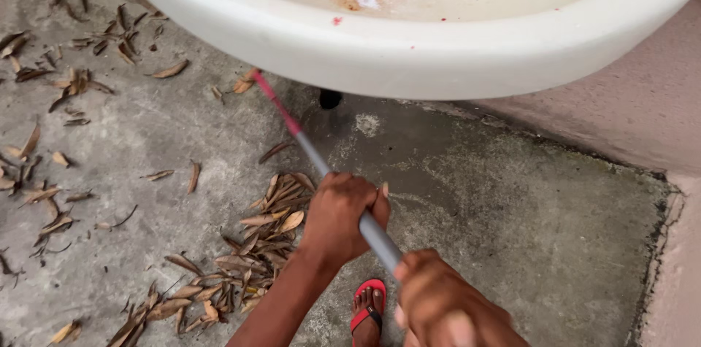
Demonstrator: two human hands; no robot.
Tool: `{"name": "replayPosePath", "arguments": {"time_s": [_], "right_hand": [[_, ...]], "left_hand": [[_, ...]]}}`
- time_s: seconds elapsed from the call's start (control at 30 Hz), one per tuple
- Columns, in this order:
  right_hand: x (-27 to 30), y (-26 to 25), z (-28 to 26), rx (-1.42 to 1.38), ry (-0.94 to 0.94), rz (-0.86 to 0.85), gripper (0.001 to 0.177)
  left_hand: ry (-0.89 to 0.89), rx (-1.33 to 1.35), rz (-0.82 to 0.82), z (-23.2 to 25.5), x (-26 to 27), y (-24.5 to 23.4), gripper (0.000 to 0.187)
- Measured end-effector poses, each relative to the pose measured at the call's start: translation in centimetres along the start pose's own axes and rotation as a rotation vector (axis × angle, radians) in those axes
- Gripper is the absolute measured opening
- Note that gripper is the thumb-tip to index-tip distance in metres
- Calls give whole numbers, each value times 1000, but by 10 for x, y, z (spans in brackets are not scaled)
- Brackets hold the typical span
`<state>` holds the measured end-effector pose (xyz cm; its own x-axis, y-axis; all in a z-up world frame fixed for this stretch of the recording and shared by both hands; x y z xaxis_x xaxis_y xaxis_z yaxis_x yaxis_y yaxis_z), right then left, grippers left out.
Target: The person sweeps dried leaves across a concrete floor toward a wall and a drain using a small red-headed broom.
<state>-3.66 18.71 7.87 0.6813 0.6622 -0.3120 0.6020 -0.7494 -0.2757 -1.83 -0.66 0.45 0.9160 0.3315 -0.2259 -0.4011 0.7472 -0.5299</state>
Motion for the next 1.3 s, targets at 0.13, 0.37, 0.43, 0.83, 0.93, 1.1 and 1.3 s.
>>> {"name": "replayPosePath", "arguments": {"time_s": [0.13, 0.37, 0.43, 0.83, 0.93, 1.1, 1.3], "right_hand": [[-2, 57, -1, -131, 175, 325, 35], [40, 72, 31, -226, 292, 205, 35], [54, 63, 38, -205, 274, 171, 35], [86, -10, 25, -331, 68, 306, 42], [90, -32, 3, -263, 90, 148, 45], [100, -28, -20, -111, 120, 232, 42], [118, 2, -15, 43, 45, 271, 34]], "left_hand": [[50, 176, 85, -41, 15, 17, 31], [-207, 221, 45, -56, 79, 47, 26], [-226, 188, -2, -50, 84, 49, 25], [-177, 72, -146, 37, 73, 43, 25], [-142, 113, -130, 70, 71, 38, 26], [-194, 247, -50, 109, 71, 46, 40], [-203, 489, 121, 106, 114, 70, 32]]}}
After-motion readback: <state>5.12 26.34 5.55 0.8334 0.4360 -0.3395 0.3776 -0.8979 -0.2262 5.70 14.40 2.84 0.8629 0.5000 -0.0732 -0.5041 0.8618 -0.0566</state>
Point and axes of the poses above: each hand's wrist, its own x-axis away from the middle knuckle, its own y-axis out of the palm, z = x × y, the point moved 2 cm from there along -x, towards the middle knuckle, and after that the axes turned 15 degrees about x, right-handed, at the moved point
